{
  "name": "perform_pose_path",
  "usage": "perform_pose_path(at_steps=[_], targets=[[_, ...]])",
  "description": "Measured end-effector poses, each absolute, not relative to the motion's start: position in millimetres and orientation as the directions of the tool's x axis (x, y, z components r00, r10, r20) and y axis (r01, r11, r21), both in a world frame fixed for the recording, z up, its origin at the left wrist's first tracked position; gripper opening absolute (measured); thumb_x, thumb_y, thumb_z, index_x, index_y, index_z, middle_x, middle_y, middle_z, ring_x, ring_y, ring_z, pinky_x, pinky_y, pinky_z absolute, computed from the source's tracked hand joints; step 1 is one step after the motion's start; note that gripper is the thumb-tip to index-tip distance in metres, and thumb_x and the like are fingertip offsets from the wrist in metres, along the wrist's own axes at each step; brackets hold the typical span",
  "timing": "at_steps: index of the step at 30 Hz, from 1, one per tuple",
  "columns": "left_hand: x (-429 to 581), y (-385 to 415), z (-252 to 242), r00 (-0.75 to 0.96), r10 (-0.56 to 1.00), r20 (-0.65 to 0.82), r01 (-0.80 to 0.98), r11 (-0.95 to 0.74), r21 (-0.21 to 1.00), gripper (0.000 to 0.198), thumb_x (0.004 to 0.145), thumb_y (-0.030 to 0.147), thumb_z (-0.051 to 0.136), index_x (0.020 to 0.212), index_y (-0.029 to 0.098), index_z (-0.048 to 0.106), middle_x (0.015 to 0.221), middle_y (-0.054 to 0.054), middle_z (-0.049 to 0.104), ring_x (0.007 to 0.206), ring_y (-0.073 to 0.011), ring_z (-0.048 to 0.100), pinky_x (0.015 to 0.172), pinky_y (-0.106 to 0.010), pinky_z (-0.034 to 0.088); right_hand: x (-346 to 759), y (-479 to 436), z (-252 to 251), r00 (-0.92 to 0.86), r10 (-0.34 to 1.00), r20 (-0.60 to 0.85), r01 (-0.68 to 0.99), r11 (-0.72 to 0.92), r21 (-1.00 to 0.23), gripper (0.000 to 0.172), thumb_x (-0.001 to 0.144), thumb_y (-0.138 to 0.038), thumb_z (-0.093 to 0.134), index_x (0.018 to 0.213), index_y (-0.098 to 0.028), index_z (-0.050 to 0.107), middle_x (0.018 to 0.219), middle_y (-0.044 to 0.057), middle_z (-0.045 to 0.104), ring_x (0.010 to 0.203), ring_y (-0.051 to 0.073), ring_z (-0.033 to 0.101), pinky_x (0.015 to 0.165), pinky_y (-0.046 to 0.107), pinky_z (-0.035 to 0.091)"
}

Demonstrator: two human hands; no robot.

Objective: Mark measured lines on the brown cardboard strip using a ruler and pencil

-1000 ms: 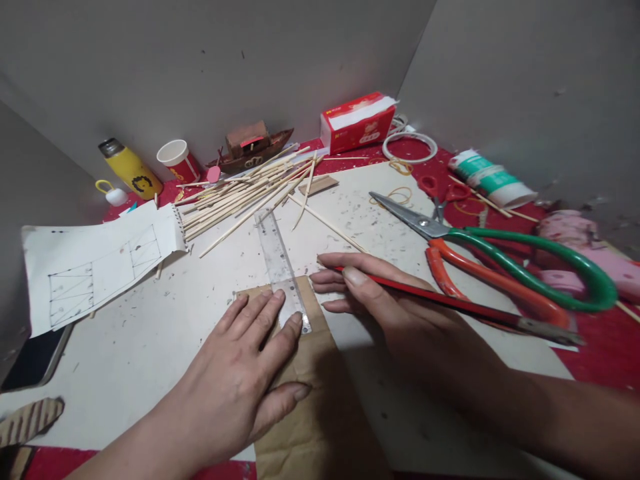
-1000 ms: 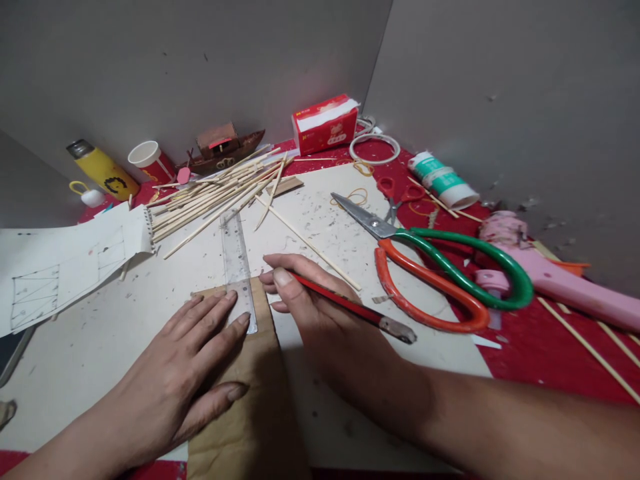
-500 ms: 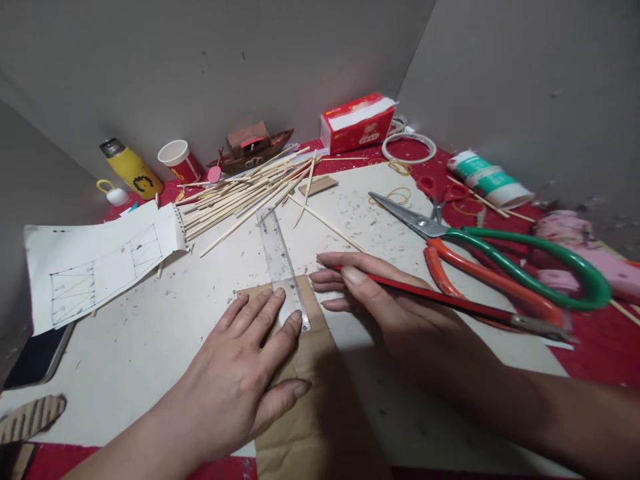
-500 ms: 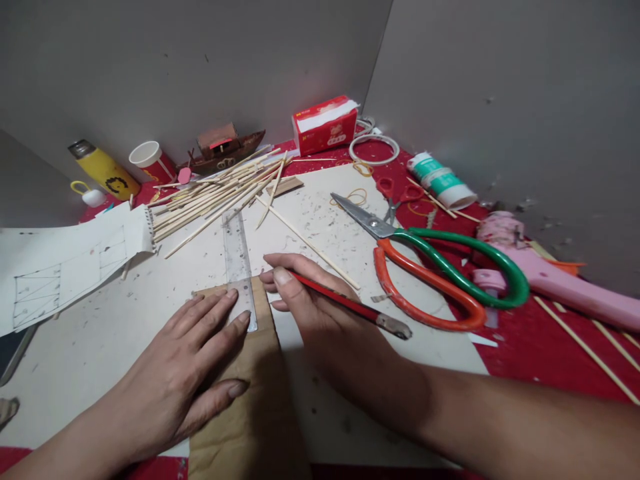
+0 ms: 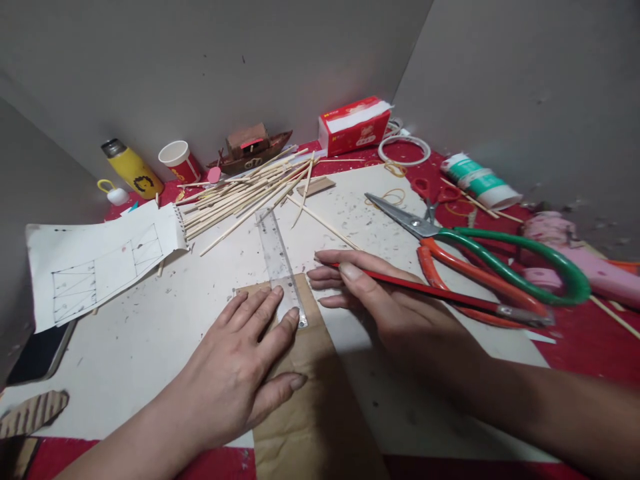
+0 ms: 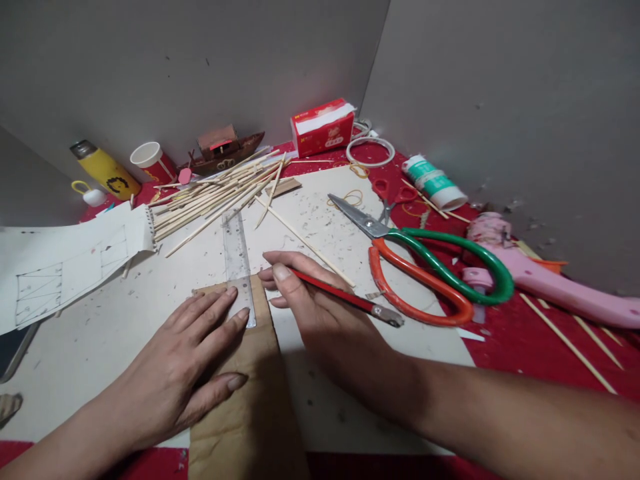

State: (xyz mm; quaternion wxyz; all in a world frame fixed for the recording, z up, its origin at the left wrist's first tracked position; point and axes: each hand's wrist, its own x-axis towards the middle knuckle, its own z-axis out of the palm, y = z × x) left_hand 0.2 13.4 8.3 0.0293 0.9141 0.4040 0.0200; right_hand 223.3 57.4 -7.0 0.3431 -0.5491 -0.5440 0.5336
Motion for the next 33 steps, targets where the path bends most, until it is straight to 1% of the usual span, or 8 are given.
perform_pose_path(at_steps=[8, 13, 17, 20, 23, 26, 30, 33], targets=[[-1, 11, 9, 0.674, 0.739, 0.019, 0.736, -0.673, 0.066, 0.060, 0.096, 0.049, 0.052, 0.143, 0.011, 0.049, 0.154, -0.025, 0.041, 0.143, -0.0406, 0.040, 0.110, -0.064, 0.041, 223, 58, -6, -0.172, 0.975, -0.138, 0.255, -0.091, -0.963, 0.044, 0.098, -0.060, 0.042, 0.125, -0.032, 0.062, 0.124, 0.006, 0.070, 0.115, 0.026, 0.066, 0.108, 0.051, 0.048], [0, 12, 8, 0.673, 0.739, 0.022, 0.737, -0.672, 0.074, 0.059, 0.097, 0.049, 0.052, 0.142, 0.010, 0.050, 0.154, -0.026, 0.041, 0.143, -0.0406, 0.039, 0.110, -0.063, 0.040, 224, 58, -4, -0.170, 0.971, -0.171, 0.261, -0.123, -0.957, 0.044, 0.098, -0.060, 0.042, 0.126, -0.032, 0.062, 0.122, 0.006, 0.071, 0.110, 0.026, 0.069, 0.101, 0.049, 0.054], [0, 12, 9, 0.672, 0.741, 0.011, 0.738, -0.670, 0.078, 0.060, 0.096, 0.049, 0.052, 0.142, 0.011, 0.050, 0.154, -0.026, 0.041, 0.143, -0.0407, 0.039, 0.110, -0.063, 0.040, 224, 58, -3, -0.170, 0.964, -0.206, 0.248, -0.161, -0.955, 0.043, 0.098, -0.060, 0.043, 0.126, -0.034, 0.062, 0.122, 0.004, 0.071, 0.108, 0.025, 0.070, 0.099, 0.047, 0.055], [-1, 12, 9, 0.672, 0.741, 0.000, 0.739, -0.669, 0.079, 0.060, 0.096, 0.049, 0.052, 0.142, 0.010, 0.050, 0.154, -0.026, 0.041, 0.143, -0.0410, 0.039, 0.110, -0.064, 0.040, 223, 58, -1, -0.188, 0.961, -0.202, 0.244, -0.153, -0.958, 0.044, 0.098, -0.058, 0.044, 0.125, -0.031, 0.064, 0.116, 0.005, 0.073, 0.101, 0.023, 0.072, 0.095, 0.044, 0.057], [-1, 13, 8, 0.675, 0.738, 0.014, 0.735, -0.674, 0.077, 0.060, 0.096, 0.049, 0.052, 0.142, 0.010, 0.050, 0.154, -0.026, 0.041, 0.143, -0.0416, 0.039, 0.110, -0.064, 0.041, 220, 58, 3, -0.154, 0.974, -0.167, 0.232, -0.128, -0.964, 0.042, 0.097, -0.052, 0.048, 0.117, -0.023, 0.069, 0.097, 0.007, 0.075, 0.087, 0.021, 0.072, 0.086, 0.039, 0.059], [-1, 14, 7, 0.684, 0.729, 0.037, 0.725, -0.685, 0.072, 0.059, 0.096, 0.047, 0.053, 0.141, 0.009, 0.051, 0.153, -0.027, 0.042, 0.141, -0.0421, 0.041, 0.108, -0.063, 0.042, 218, 58, 6, -0.137, 0.976, -0.166, 0.142, -0.147, -0.979, 0.037, 0.094, -0.045, 0.052, 0.105, -0.017, 0.073, 0.080, 0.006, 0.072, 0.073, 0.018, 0.068, 0.072, 0.031, 0.059], [-1, 15, 8, 0.688, 0.724, 0.044, 0.720, -0.689, 0.077, 0.058, 0.097, 0.046, 0.053, 0.141, 0.008, 0.052, 0.152, -0.027, 0.044, 0.141, -0.0417, 0.042, 0.109, -0.061, 0.042, 217, 58, 10, -0.213, 0.968, -0.136, 0.054, -0.127, -0.990, 0.027, 0.089, -0.040, 0.058, 0.080, -0.017, 0.069, 0.067, 0.003, 0.066, 0.057, 0.012, 0.058, 0.056, 0.024, 0.051], [-2, 14, 10, 0.692, 0.721, 0.037, 0.717, -0.692, 0.081, 0.059, 0.097, 0.045, 0.053, 0.142, 0.008, 0.050, 0.152, -0.027, 0.043, 0.141, -0.0416, 0.041, 0.109, -0.061, 0.042, 217, 57, 12, -0.244, 0.960, -0.134, 0.107, -0.111, -0.988, 0.012, 0.080, -0.028, 0.063, 0.072, -0.019, 0.064, 0.057, -0.003, 0.058, 0.049, 0.010, 0.049, 0.046, 0.021, 0.040]])
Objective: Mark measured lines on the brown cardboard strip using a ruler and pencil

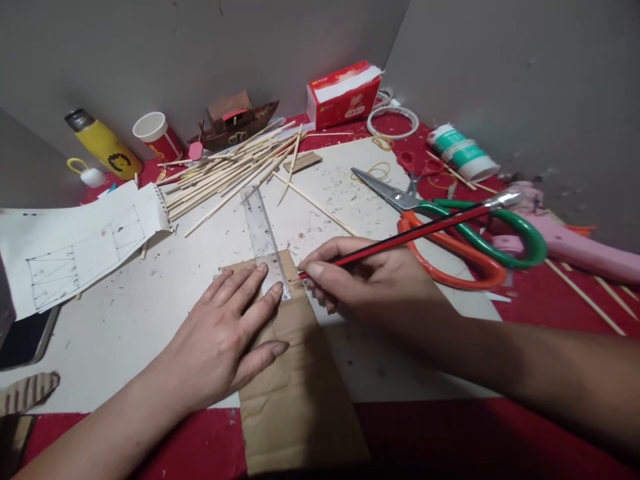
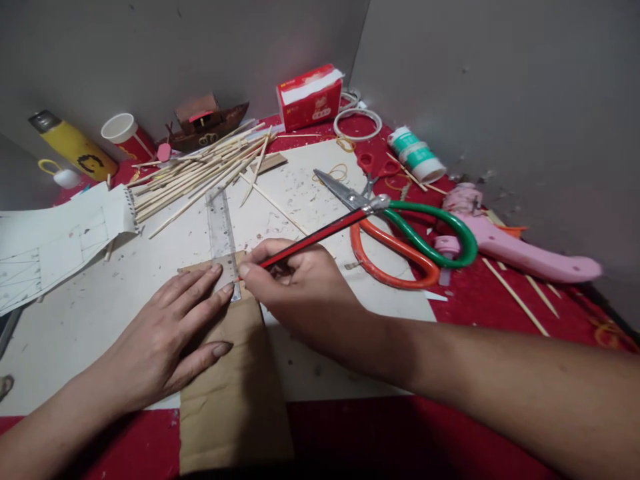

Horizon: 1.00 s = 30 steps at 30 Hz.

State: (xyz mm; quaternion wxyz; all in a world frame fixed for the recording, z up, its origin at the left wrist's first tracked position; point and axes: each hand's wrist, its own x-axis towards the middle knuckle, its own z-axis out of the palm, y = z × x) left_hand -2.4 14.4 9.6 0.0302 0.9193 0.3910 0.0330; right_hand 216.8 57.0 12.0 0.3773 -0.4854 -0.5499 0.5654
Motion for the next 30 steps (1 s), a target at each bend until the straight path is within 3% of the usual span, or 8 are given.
perform_pose_path(at_steps=[2, 7, 12, 16, 30], targets=[[-3, 14, 10, 0.693, 0.720, 0.038, 0.717, -0.693, 0.078, 0.059, 0.097, 0.045, 0.053, 0.143, 0.008, 0.050, 0.152, -0.027, 0.043, 0.141, -0.0419, 0.041, 0.108, -0.062, 0.042, 217, 56, 13, -0.263, 0.952, -0.159, 0.162, -0.119, -0.980, 0.008, 0.076, -0.024, 0.061, 0.070, -0.020, 0.062, 0.053, -0.004, 0.054, 0.047, 0.010, 0.047, 0.042, 0.021, 0.034], [-3, 16, 8, 0.691, 0.721, 0.050, 0.717, -0.692, 0.083, 0.058, 0.097, 0.045, 0.053, 0.142, 0.010, 0.050, 0.153, -0.026, 0.043, 0.141, -0.0407, 0.041, 0.108, -0.061, 0.043, 218, 54, 9, -0.303, 0.940, -0.156, 0.235, -0.085, -0.968, 0.007, 0.075, -0.023, 0.058, 0.069, -0.021, 0.057, 0.059, -0.002, 0.061, 0.054, 0.012, 0.054, 0.049, 0.022, 0.041], [-2, 17, 7, 0.690, 0.722, 0.042, 0.717, -0.691, 0.091, 0.059, 0.096, 0.046, 0.053, 0.143, 0.011, 0.050, 0.153, -0.025, 0.044, 0.140, -0.0415, 0.042, 0.107, -0.062, 0.044, 217, 53, 7, -0.303, 0.946, -0.116, 0.357, 0.000, -0.934, 0.007, 0.074, -0.022, 0.056, 0.067, -0.021, 0.056, 0.057, -0.003, 0.057, 0.051, 0.010, 0.047, 0.049, 0.023, 0.038], [-2, 16, 6, 0.683, 0.730, 0.037, 0.725, -0.683, 0.089, 0.060, 0.096, 0.048, 0.053, 0.143, 0.011, 0.050, 0.153, -0.025, 0.044, 0.141, -0.0417, 0.041, 0.107, -0.062, 0.043, 217, 54, 4, -0.322, 0.943, -0.082, 0.423, 0.066, -0.904, 0.008, 0.075, -0.022, 0.054, 0.067, -0.021, 0.056, 0.057, -0.004, 0.056, 0.053, 0.011, 0.049, 0.051, 0.023, 0.037], [-1, 16, 8, 0.694, 0.719, 0.049, 0.715, -0.695, 0.072, 0.058, 0.097, 0.047, 0.052, 0.140, 0.008, 0.053, 0.151, -0.027, 0.046, 0.139, -0.0424, 0.044, 0.106, -0.062, 0.045, 218, 51, 5, -0.388, 0.921, -0.044, 0.435, 0.141, -0.889, 0.011, 0.080, -0.022, 0.051, 0.071, -0.021, 0.055, 0.057, -0.005, 0.051, 0.057, 0.011, 0.047, 0.053, 0.024, 0.035]])
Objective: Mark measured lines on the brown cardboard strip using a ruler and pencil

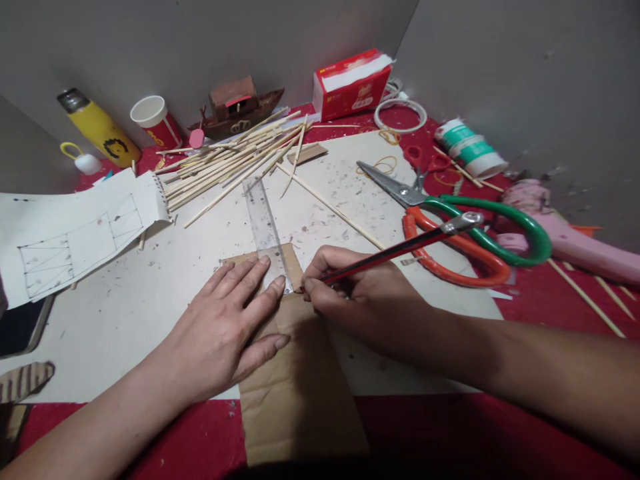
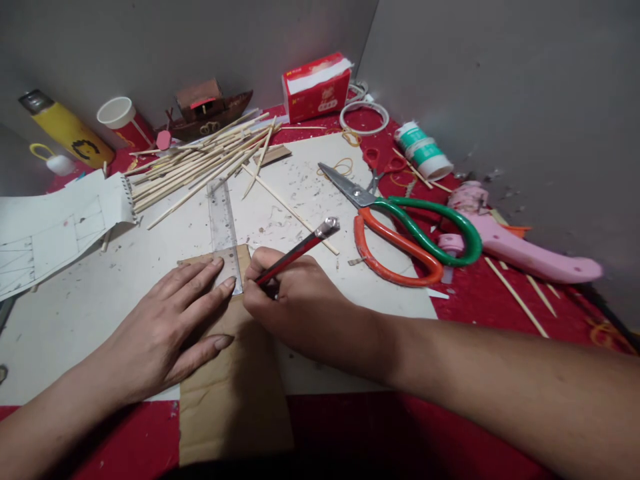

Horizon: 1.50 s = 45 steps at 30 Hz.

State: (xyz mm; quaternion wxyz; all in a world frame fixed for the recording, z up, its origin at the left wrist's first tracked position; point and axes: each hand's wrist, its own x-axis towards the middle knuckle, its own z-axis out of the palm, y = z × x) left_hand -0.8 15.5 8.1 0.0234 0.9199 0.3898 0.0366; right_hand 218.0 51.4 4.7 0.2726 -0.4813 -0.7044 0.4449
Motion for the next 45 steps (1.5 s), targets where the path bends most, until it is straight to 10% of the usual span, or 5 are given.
perform_pose_path(at_steps=[45], targets=[[-0.6, 16.0, 7.7, 0.699, 0.712, 0.068, 0.709, -0.702, 0.066, 0.058, 0.096, 0.046, 0.054, 0.139, 0.008, 0.054, 0.149, -0.027, 0.047, 0.138, -0.0432, 0.045, 0.106, -0.061, 0.045, 218.6, 53.3, -2.9, -0.368, 0.930, 0.007, 0.424, 0.174, -0.889, 0.012, 0.079, -0.019, 0.052, 0.066, -0.021, 0.053, 0.053, -0.007, 0.050, 0.050, 0.008, 0.044, 0.049, 0.022, 0.034]])
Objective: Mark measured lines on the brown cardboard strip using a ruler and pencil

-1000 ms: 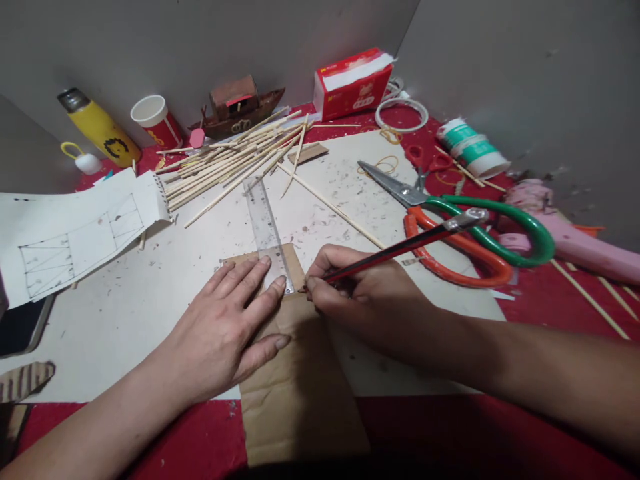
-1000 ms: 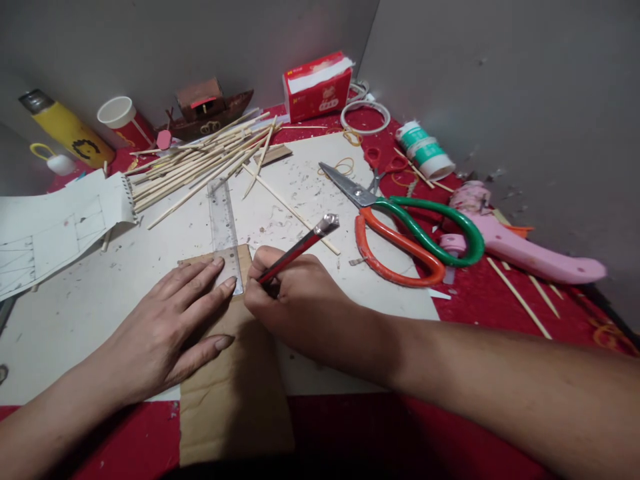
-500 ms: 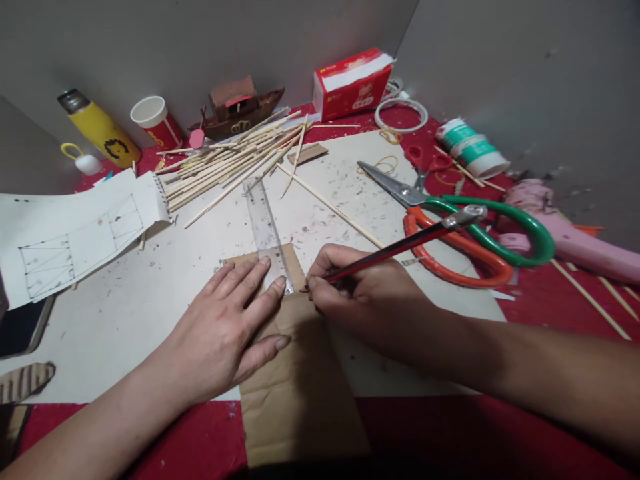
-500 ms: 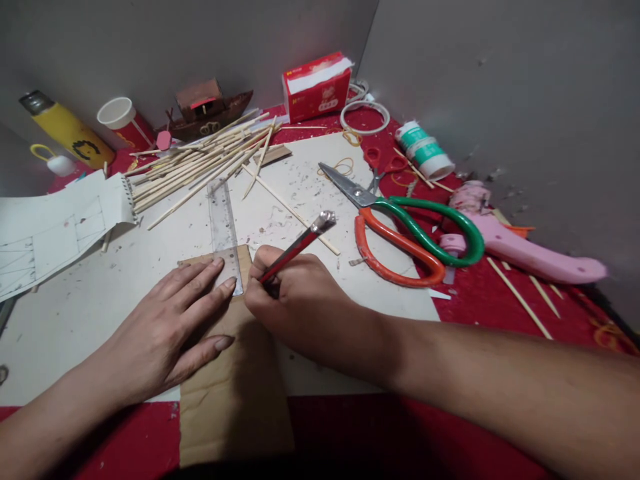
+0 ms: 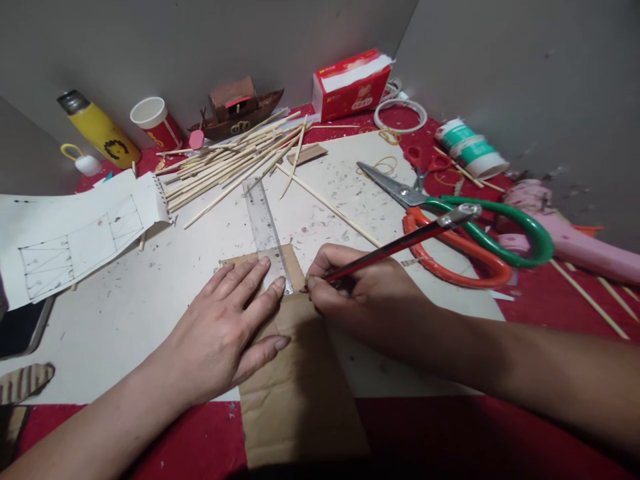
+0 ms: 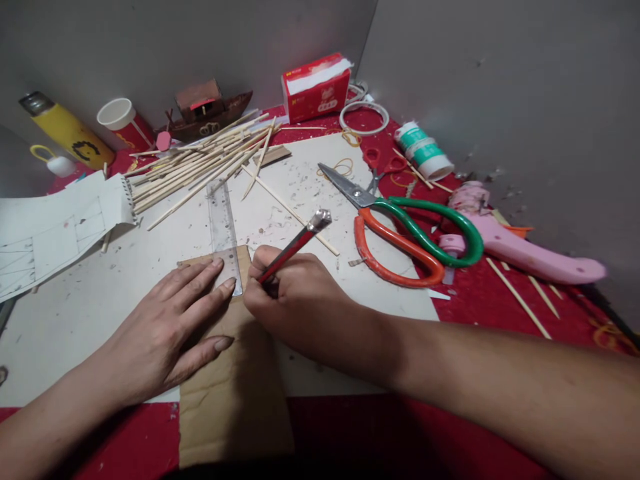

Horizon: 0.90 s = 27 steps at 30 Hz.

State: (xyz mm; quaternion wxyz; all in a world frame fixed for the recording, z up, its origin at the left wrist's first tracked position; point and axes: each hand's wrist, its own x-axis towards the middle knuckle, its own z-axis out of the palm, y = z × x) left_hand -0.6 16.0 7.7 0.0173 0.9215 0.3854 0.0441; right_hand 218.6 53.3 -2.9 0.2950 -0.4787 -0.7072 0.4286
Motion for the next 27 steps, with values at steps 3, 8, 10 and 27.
perform_pose_path(at_steps=[3, 8, 10, 27], targets=[[-1.3, 15.5, 7.9, 0.704, 0.707, 0.072, 0.703, -0.708, 0.068, 0.058, 0.096, 0.047, 0.053, 0.139, 0.007, 0.054, 0.149, -0.027, 0.048, 0.137, -0.0436, 0.046, 0.106, -0.061, 0.046, 218.5, 53.4, -3.5, -0.347, 0.938, 0.000, 0.439, 0.163, -0.884, 0.012, 0.077, -0.019, 0.053, 0.065, -0.021, 0.053, 0.051, -0.007, 0.049, 0.049, 0.008, 0.045, 0.049, 0.022, 0.034], [-0.9, 15.6, 7.2, 0.701, 0.709, 0.074, 0.706, -0.705, 0.066, 0.058, 0.096, 0.047, 0.053, 0.138, 0.007, 0.055, 0.149, -0.027, 0.048, 0.137, -0.0429, 0.046, 0.106, -0.061, 0.046, 216.2, 53.8, -3.2, -0.372, 0.927, 0.047, 0.404, 0.207, -0.891, 0.012, 0.079, -0.019, 0.051, 0.068, -0.020, 0.054, 0.056, -0.006, 0.052, 0.053, 0.009, 0.047, 0.054, 0.023, 0.037], [-0.5, 15.7, 7.2, 0.703, 0.708, 0.073, 0.705, -0.707, 0.064, 0.058, 0.096, 0.046, 0.053, 0.138, 0.007, 0.055, 0.149, -0.027, 0.048, 0.138, -0.0428, 0.046, 0.106, -0.061, 0.046, 216.0, 53.8, -3.3, -0.380, 0.924, 0.049, 0.397, 0.211, -0.893, 0.012, 0.079, -0.019, 0.051, 0.068, -0.020, 0.055, 0.056, -0.006, 0.052, 0.052, 0.009, 0.047, 0.055, 0.023, 0.037], [-0.8, 14.8, 7.8, 0.699, 0.713, 0.064, 0.710, -0.702, 0.063, 0.058, 0.097, 0.047, 0.052, 0.139, 0.007, 0.054, 0.149, -0.027, 0.048, 0.138, -0.0422, 0.046, 0.107, -0.061, 0.045, 218.2, 54.2, -4.3, -0.354, 0.935, 0.006, 0.454, 0.177, -0.873, 0.012, 0.078, -0.019, 0.053, 0.066, -0.021, 0.054, 0.052, -0.007, 0.048, 0.050, 0.008, 0.045, 0.051, 0.022, 0.034]])
